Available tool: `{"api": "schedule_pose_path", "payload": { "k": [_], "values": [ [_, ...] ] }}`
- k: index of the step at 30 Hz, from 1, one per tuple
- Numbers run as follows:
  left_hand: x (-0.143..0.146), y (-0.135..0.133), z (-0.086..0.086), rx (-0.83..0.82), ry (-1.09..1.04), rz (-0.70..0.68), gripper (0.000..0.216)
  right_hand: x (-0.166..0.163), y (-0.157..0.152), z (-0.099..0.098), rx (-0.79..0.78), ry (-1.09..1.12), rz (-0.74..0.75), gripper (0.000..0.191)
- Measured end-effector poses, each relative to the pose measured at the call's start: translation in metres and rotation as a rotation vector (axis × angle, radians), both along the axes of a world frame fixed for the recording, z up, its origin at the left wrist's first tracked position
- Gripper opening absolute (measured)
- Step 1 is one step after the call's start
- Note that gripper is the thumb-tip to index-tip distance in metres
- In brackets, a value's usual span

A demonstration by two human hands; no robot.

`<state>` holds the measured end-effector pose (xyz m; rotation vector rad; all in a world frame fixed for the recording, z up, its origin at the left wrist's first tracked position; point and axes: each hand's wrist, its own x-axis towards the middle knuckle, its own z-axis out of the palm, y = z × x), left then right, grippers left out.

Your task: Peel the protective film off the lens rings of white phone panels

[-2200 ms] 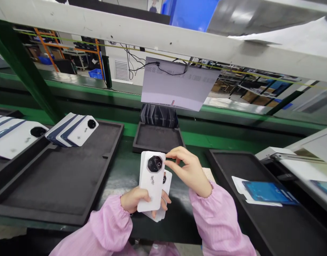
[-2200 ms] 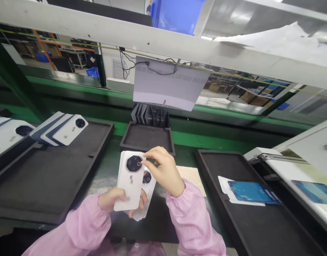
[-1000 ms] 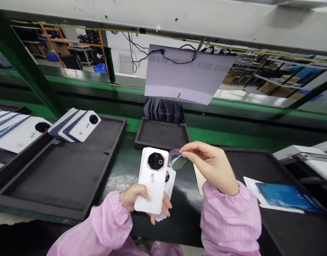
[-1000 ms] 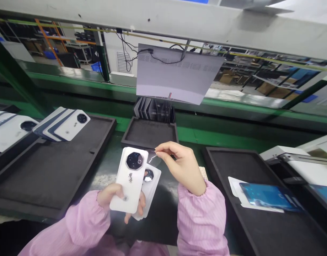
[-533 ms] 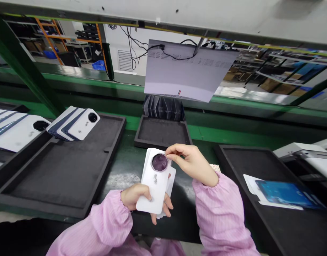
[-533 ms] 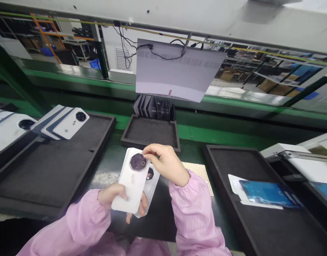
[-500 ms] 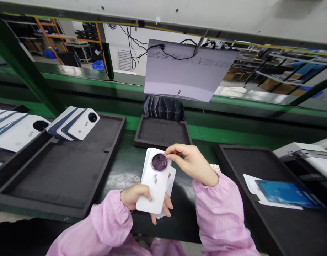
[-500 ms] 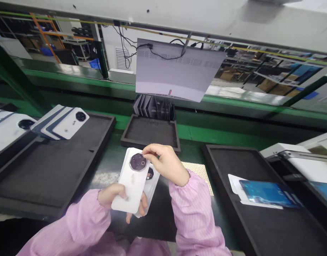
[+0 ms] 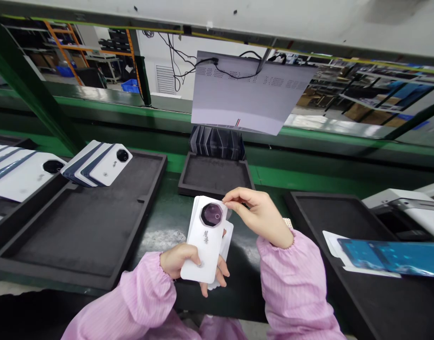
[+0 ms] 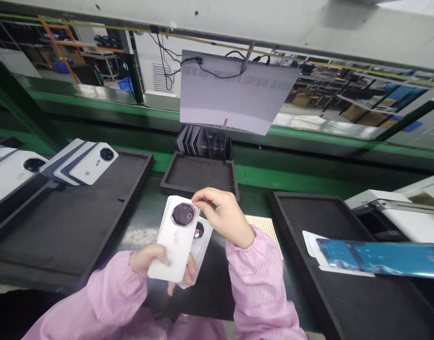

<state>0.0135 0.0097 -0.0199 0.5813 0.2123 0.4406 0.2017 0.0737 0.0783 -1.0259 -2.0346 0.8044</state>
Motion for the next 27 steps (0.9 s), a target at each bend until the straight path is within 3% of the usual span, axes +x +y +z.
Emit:
{"api": "schedule_pose_path", "payload": {
  "k": [8,17,20,22,27],
  "values": [
    [0.0,0.001,-0.003,-0.02,-0.018,-0.009,0.059,-0.004,0.002,-0.003,0.022,-0.057,0.061,0.013],
    [-0.001,0.001,-0.003,0.013,0.019,0.007,0.052,-0.009,-0.002,-0.006,0.13,-0.229,0.035,0.013],
    [0.0,0.001,-0.003,0.031,0.041,-0.007,0.053,-0.009,-0.003,-0.01,0.155,-0.329,-0.009,0.045],
    [0.0,0.001,-0.002,0.05,0.047,-0.038,0.052,-0.01,-0.001,-0.013,0.08,-0.347,-0.002,0.057],
    [0.001,0.0,-0.005,0.082,0.098,-0.011,0.054,-0.012,0.012,-0.018,-0.121,-0.274,0.041,0.011]
  ]
}}
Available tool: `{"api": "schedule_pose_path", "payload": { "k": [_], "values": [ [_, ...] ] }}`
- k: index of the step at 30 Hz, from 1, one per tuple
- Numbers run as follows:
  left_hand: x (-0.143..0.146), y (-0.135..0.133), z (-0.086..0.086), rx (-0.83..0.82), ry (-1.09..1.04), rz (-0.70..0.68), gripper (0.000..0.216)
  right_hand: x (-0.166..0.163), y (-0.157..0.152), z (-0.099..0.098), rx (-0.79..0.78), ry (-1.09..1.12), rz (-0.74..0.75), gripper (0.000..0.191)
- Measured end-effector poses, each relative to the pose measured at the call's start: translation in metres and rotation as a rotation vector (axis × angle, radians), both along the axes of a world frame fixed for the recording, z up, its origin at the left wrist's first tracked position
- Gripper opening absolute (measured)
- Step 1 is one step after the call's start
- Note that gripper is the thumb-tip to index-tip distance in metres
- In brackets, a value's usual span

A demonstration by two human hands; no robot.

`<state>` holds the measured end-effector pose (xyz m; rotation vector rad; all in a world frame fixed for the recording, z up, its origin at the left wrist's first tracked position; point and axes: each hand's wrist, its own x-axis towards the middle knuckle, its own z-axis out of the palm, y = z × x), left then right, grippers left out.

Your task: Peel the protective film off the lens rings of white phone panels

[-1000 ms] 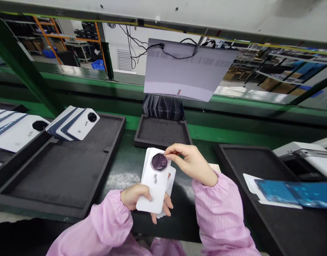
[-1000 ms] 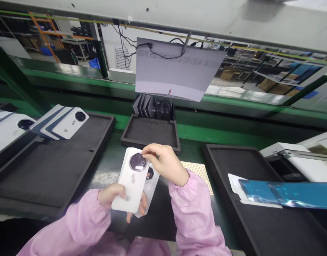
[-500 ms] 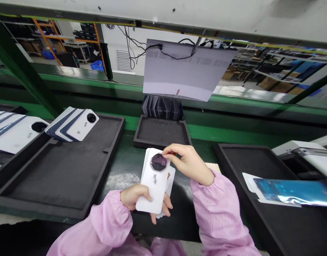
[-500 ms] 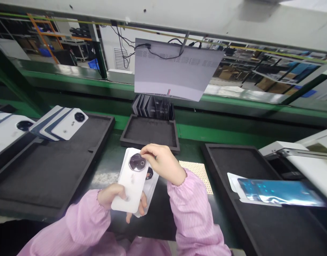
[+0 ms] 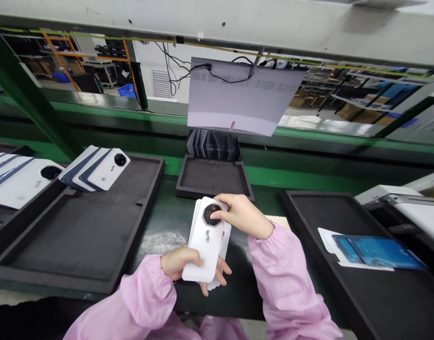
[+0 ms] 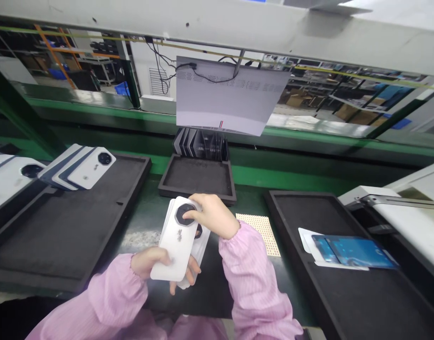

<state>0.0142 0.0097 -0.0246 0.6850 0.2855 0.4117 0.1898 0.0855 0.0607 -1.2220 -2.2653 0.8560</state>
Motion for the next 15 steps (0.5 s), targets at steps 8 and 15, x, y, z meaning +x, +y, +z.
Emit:
{"api": "schedule_pose_path", "payload": {
  "k": [8,15],
  "values": [
    [-0.007,0.0,0.007,0.042,-0.155,0.167,0.069,0.07,0.01,0.003,0.112,0.688,-0.547,0.021],
    [-0.01,0.001,0.017,0.071,-0.272,0.237,0.089,0.042,-0.003,-0.056,-0.15,0.168,-0.254,0.014]
  ]
}}
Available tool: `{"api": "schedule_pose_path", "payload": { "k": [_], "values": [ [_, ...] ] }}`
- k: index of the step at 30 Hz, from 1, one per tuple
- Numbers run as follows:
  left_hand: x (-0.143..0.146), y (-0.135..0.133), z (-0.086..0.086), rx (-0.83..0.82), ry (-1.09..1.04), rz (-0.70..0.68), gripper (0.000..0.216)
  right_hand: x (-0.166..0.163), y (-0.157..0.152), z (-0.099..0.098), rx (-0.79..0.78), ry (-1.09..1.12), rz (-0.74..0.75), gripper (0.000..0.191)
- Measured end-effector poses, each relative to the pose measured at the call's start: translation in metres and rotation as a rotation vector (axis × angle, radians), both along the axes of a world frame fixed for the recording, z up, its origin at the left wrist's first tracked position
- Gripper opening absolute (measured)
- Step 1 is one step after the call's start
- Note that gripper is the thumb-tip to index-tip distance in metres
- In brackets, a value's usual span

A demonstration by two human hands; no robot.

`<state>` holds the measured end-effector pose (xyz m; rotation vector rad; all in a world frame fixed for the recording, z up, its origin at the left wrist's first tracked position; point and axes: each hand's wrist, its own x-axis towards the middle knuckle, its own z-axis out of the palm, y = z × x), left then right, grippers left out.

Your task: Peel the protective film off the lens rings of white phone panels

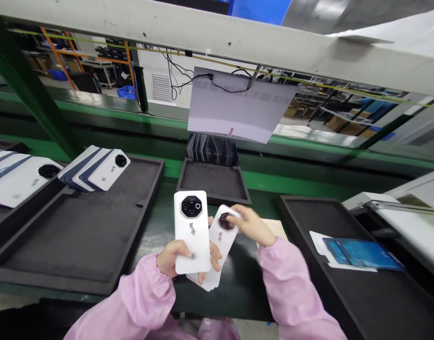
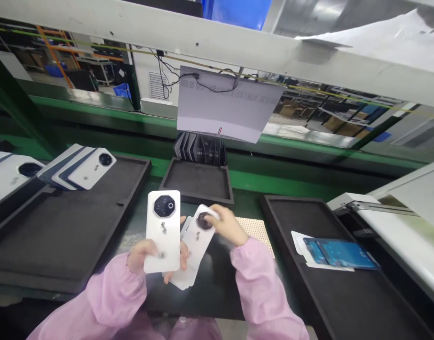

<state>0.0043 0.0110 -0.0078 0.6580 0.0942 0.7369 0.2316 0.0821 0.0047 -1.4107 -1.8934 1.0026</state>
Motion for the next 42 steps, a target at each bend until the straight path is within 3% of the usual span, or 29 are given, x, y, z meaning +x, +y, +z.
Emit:
{"api": "schedule_pose_path", "payload": {
  "k": [3,5,8,11,15,24,28,33,37,39,40,42],
  "values": [
    [0.003,-0.001,-0.006,-0.04,0.045,-0.088,0.078,-0.031,-0.004,-0.02,0.081,-0.067,0.002,0.006],
    [0.005,-0.002,-0.009,-0.058,0.063,-0.095,0.071,-0.038,-0.005,-0.015,0.175,-0.084,-0.056,0.008],
    [0.007,-0.003,-0.012,-0.066,0.097,-0.072,0.062,-0.037,-0.006,0.016,0.339,-0.017,-0.131,0.012],
    [0.007,-0.003,-0.014,-0.025,0.192,-0.057,0.051,-0.04,-0.011,0.053,0.463,0.069,-0.025,0.006],
    [0.006,-0.004,-0.013,0.04,0.367,-0.031,0.044,-0.054,-0.016,0.071,0.432,-0.013,0.142,0.007],
    [0.012,-0.005,-0.002,0.104,0.624,0.016,0.036,-0.05,-0.014,0.071,0.348,-0.033,0.136,0.008],
    [0.012,-0.005,-0.001,0.093,0.589,-0.023,0.038,-0.046,-0.012,0.073,0.335,-0.082,0.186,0.013],
    [0.008,-0.005,-0.015,-0.034,0.465,-0.025,0.038,-0.049,-0.036,0.08,0.481,-0.228,0.248,0.015],
    [0.006,-0.004,-0.017,-0.096,0.254,-0.015,0.048,-0.04,-0.067,0.102,0.425,-0.206,0.788,0.017],
    [0.006,-0.004,-0.013,-0.111,0.156,-0.019,0.06,-0.03,-0.073,0.111,0.368,-0.102,0.932,0.015],
    [0.006,-0.004,-0.01,-0.117,0.12,-0.032,0.066,-0.025,-0.072,0.114,0.358,-0.052,0.906,0.013],
    [0.007,-0.003,-0.008,-0.128,0.084,-0.059,0.069,-0.016,-0.066,0.115,0.368,0.015,0.712,0.011]
  ]
}}
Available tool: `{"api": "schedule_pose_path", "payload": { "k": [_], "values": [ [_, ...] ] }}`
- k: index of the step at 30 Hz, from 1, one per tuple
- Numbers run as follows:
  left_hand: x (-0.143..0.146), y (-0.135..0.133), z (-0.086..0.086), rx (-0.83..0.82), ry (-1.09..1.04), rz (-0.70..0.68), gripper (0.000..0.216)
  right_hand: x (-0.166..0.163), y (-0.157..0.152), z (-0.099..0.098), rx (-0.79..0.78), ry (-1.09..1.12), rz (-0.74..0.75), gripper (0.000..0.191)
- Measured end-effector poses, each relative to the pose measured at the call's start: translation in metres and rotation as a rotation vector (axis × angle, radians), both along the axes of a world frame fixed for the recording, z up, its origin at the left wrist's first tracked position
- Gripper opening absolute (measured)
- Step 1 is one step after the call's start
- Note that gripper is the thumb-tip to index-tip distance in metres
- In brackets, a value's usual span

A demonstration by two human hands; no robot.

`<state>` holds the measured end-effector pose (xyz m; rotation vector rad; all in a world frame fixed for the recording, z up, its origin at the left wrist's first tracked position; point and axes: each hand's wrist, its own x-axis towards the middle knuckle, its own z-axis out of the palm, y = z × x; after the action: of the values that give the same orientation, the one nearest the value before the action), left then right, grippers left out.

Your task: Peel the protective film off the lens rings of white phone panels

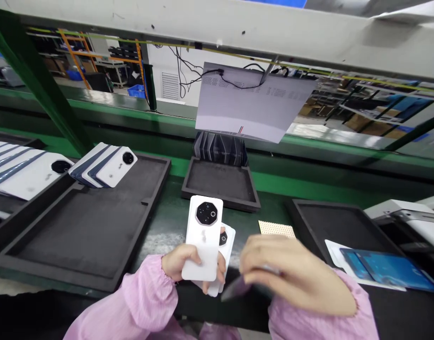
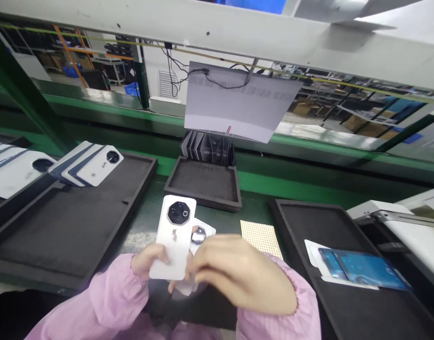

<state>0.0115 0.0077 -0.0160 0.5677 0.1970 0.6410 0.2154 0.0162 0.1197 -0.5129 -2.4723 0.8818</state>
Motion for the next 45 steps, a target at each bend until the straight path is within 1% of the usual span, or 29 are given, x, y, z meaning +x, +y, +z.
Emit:
{"api": "schedule_pose_path", "payload": {
  "k": [2,4,7,9,11,13,15,18,20,26,33,37,39,42,45],
  "values": [
    [0.001,0.001,-0.001,-0.014,-0.012,-0.029,0.069,0.005,0.01,-0.004,0.001,0.091,-0.246,0.007],
    [0.001,0.001,-0.004,-0.03,-0.015,-0.054,0.07,0.007,0.02,-0.012,0.015,0.167,-0.452,0.005],
    [0.0,0.001,-0.007,-0.031,-0.007,-0.077,0.073,0.005,0.031,-0.022,0.033,0.244,-0.644,0.005],
    [0.0,0.001,-0.007,-0.02,-0.001,-0.083,0.075,0.002,0.036,-0.027,0.032,0.269,-0.701,0.006],
    [0.0,0.001,-0.007,-0.013,0.002,-0.088,0.076,-0.001,0.04,-0.03,0.013,0.274,-0.698,0.007],
    [0.0,0.0,-0.008,-0.014,0.005,-0.094,0.074,-0.005,0.043,-0.031,-0.012,0.26,-0.654,0.009],
    [0.0,0.0,-0.009,-0.018,0.009,-0.108,0.066,-0.01,0.045,-0.032,-0.03,0.231,-0.593,0.012],
    [0.0,0.0,-0.01,-0.019,0.031,-0.138,0.049,-0.018,0.047,-0.035,-0.037,0.171,-0.5,0.014],
    [0.0,0.0,-0.009,-0.018,0.053,-0.148,0.044,-0.022,0.049,-0.036,-0.036,0.145,-0.473,0.015],
    [0.002,0.0,-0.003,0.002,0.116,-0.139,0.042,-0.025,0.05,-0.039,-0.03,0.118,-0.475,0.017],
    [0.001,-0.001,-0.004,0.052,0.158,-0.162,0.043,-0.026,0.052,-0.042,-0.02,0.108,-0.467,0.017],
    [0.001,-0.001,-0.005,0.049,0.15,-0.155,0.044,-0.028,0.051,-0.043,-0.017,0.105,-0.46,0.018],
    [0.002,0.0,-0.005,0.038,0.135,-0.156,0.043,-0.027,0.051,-0.043,-0.016,0.116,-0.468,0.018],
    [0.002,0.0,-0.006,0.002,0.076,-0.156,0.044,-0.024,0.052,-0.044,-0.005,0.194,-0.565,0.015],
    [0.001,0.0,-0.004,-0.046,0.009,-0.161,0.061,-0.018,0.052,-0.044,-0.039,0.29,-0.684,0.01]
  ]
}}
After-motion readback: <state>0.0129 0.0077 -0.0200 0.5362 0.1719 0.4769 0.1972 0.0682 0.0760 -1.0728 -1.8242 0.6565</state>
